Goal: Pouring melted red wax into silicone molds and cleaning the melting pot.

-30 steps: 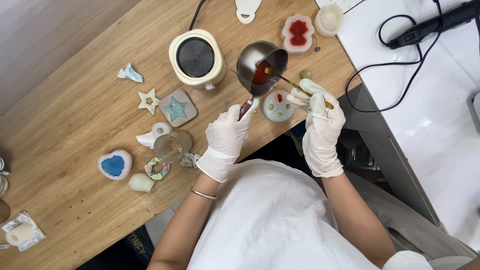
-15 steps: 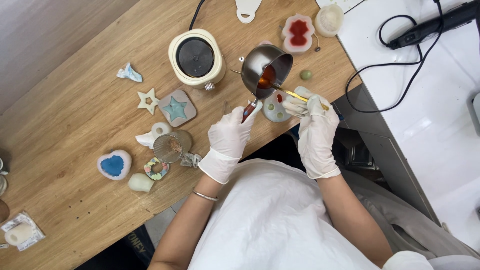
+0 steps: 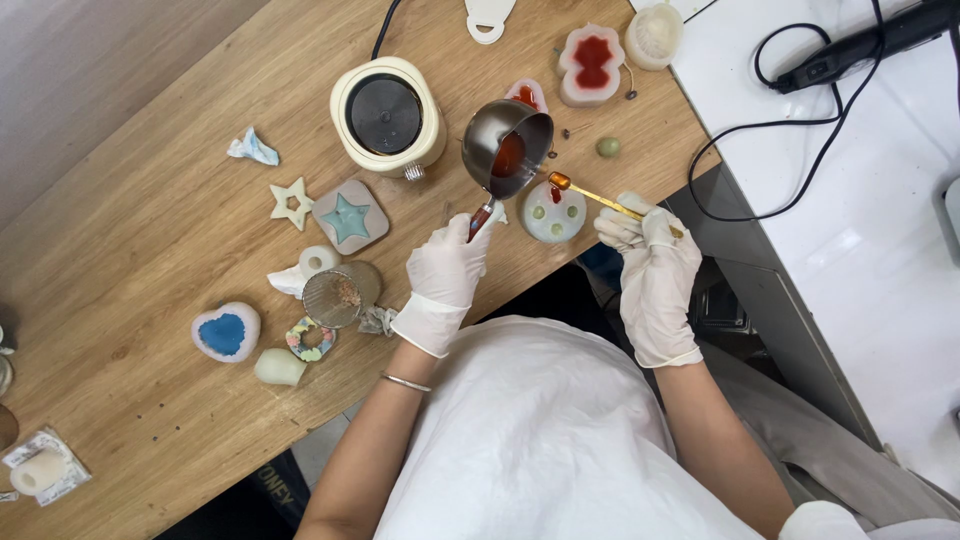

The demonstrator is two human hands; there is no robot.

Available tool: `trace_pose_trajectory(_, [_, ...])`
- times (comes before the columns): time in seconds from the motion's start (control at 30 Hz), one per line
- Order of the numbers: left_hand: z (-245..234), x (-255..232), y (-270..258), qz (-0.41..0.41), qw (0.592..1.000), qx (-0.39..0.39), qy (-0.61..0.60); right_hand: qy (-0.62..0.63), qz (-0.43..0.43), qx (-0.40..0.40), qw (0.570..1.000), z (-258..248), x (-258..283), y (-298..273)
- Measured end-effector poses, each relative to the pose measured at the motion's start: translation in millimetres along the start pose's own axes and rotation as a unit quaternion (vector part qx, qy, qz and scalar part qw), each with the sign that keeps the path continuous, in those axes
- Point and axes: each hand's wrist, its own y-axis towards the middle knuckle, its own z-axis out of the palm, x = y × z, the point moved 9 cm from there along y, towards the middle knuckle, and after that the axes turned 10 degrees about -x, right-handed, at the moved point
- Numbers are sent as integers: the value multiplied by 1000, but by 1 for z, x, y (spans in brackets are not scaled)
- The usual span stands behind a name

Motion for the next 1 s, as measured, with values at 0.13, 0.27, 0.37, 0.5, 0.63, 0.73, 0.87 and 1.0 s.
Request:
trace_pose_trajectory(0.13, [3,10,-2,-25,999,39,-15,-23,-9,-13,1000,-12,-12,3])
trace_pose_trajectory(0.27, [2,14,-2,-29,999,45,-2,-104,-55,12,993,-15,-21,2])
trace_pose_trajectory(0.37, [2,12,-2,-20,999,34,5,-194,-137,61,970,-7,-18,-8])
trace_pose_trajectory(0.5, [1,9,-1,-23,999,41,23,-396,-391,152,817,32,10,-44])
trace_pose_trajectory(0.63, [-12,-4,2,3,1000,12,-17,-309,-350,141,873,41,34,-54])
trace_pose_trajectory(0.73, [-13,-8,6,-16,999,26,-23,-207,-240,113,942,48,46,-48])
trace_pose_trajectory(0.87, [-23,-18,12,-16,1000,0,-24,-93,-134,106,981,60,37,-35])
trace_pose_trajectory(1.0, [-29,-26,15,-3,1000,-13,-17,-51,-105,90,989,60,24,-18])
